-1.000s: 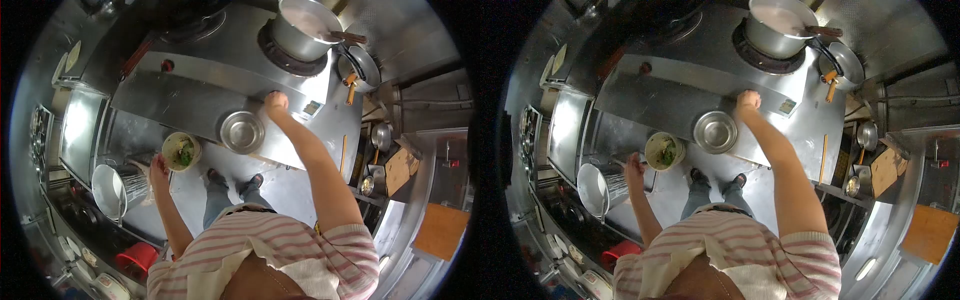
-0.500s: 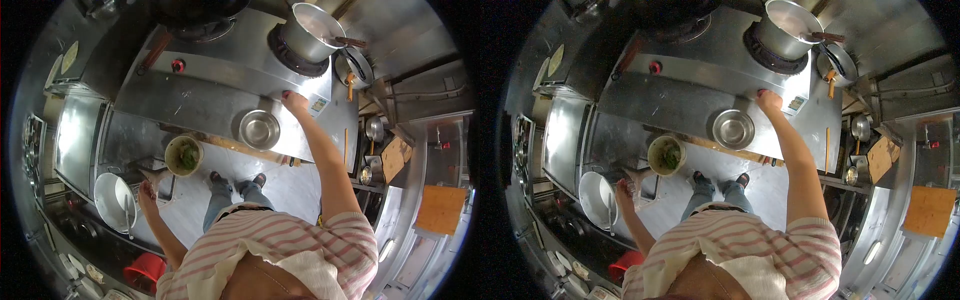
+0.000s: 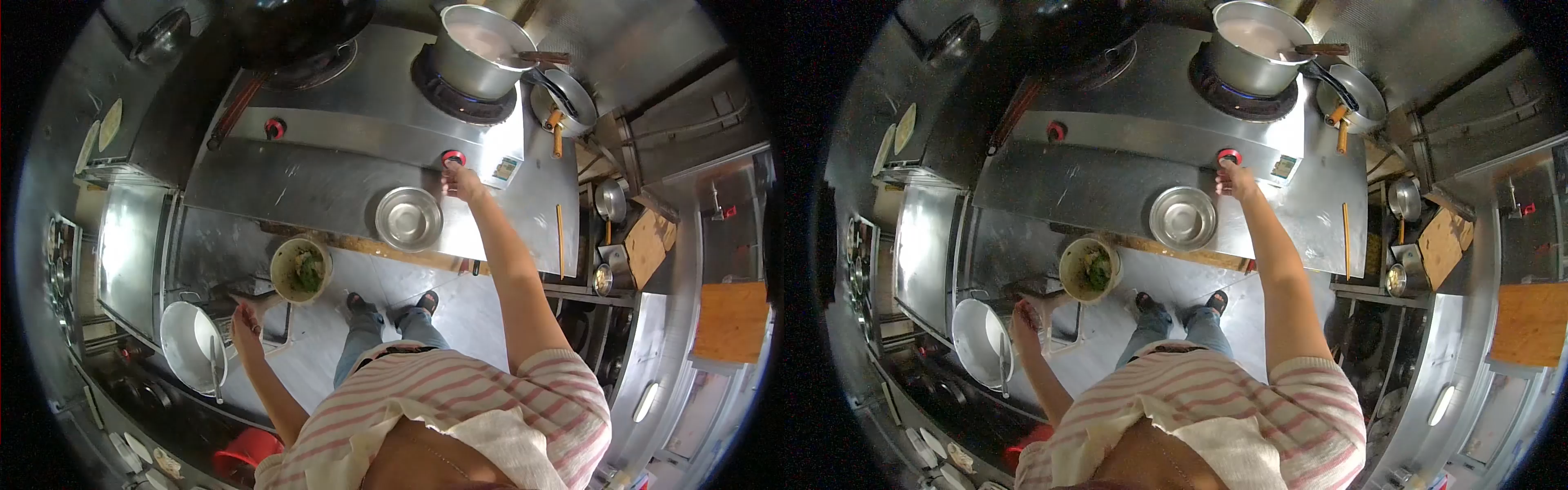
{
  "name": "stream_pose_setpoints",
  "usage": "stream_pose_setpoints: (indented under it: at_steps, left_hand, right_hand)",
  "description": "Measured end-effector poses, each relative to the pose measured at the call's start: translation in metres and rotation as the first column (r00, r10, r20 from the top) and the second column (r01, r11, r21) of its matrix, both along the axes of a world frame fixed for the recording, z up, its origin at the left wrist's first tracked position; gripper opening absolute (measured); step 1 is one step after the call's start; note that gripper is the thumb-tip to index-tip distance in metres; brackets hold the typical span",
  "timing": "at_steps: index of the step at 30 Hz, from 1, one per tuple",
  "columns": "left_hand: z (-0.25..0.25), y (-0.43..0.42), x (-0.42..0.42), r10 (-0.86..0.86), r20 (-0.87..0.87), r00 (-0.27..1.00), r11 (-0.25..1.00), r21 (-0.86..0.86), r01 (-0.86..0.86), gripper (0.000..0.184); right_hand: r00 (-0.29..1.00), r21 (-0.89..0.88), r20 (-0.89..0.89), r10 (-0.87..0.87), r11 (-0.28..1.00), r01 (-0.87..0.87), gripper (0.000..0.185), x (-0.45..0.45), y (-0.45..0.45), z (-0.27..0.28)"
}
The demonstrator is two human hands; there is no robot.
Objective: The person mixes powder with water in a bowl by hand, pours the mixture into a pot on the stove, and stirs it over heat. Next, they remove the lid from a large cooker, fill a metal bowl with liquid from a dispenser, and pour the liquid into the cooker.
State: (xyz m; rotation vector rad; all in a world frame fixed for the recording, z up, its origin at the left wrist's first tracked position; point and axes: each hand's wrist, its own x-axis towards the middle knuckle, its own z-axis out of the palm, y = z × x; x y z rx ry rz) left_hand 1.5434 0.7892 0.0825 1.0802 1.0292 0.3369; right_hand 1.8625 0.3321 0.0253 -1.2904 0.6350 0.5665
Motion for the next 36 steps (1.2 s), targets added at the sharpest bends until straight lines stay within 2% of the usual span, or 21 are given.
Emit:
stream_pose_setpoints:
  at_steps: [4, 6, 10, 12, 28, 32, 34, 36]
  left_hand:
    - [0.005, -0.015, -0.007, -0.042, -0.064, 0.997, 0.996, 0.078, 0.047, 0.022]
    - [0.009, -0.026, -0.009, -0.027, -0.092, 0.995, 0.99, 0.137, 0.039, 0.023]
    - [-0.005, -0.028, -0.02, -0.082, -0.049, 0.995, 0.987, 0.132, 0.088, 0.025]
    - [0.001, -0.036, -0.019, -0.091, -0.107, 0.99, 0.989, 0.108, 0.102, 0.026]
    - [0.003, -0.055, -0.024, -0.073, -0.072, 0.995, 0.99, 0.117, 0.081, 0.024]
    - [0.003, -0.053, -0.027, -0.074, -0.069, 0.995, 0.992, 0.096, 0.08, 0.024]
    - [0.001, -0.05, -0.029, -0.078, -0.047, 0.996, 0.993, 0.083, 0.082, 0.024]
    - [0.001, -0.045, -0.032, -0.076, -0.03, 0.997, 0.995, 0.058, 0.077, 0.023]
  right_hand:
    - [0.99, -0.062, 0.052, -0.134, 0.989, 0.137, 0.022, 0.005, 0.01, -0.004]
    - [0.99, -0.081, 0.054, -0.13, 0.988, 0.134, 0.021, 0.004, 0.013, 0.003]
    - [0.994, -0.117, 0.061, -0.089, 0.989, 0.096, 0.021, 0.004, 0.01, 0.008]
    - [0.993, -0.081, 0.058, -0.104, 0.991, 0.109, 0.022, 0.005, 0.008, 0.006]
    - [0.99, 0.096, 0.076, -0.123, 0.989, 0.115, 0.024, 0.005, 0.002, 0.0]
    - [0.989, 0.08, 0.08, -0.122, 0.99, 0.115, 0.028, 0.001, 0.003, 0.004]
    - [0.998, -0.203, 0.033, 0.047, 0.978, -0.039, 0.034, -0.005, -0.003, 0.017]
    - [0.947, -0.379, 0.203, 0.25, 0.912, -0.16, 0.039, -0.005, -0.03, 0.028]
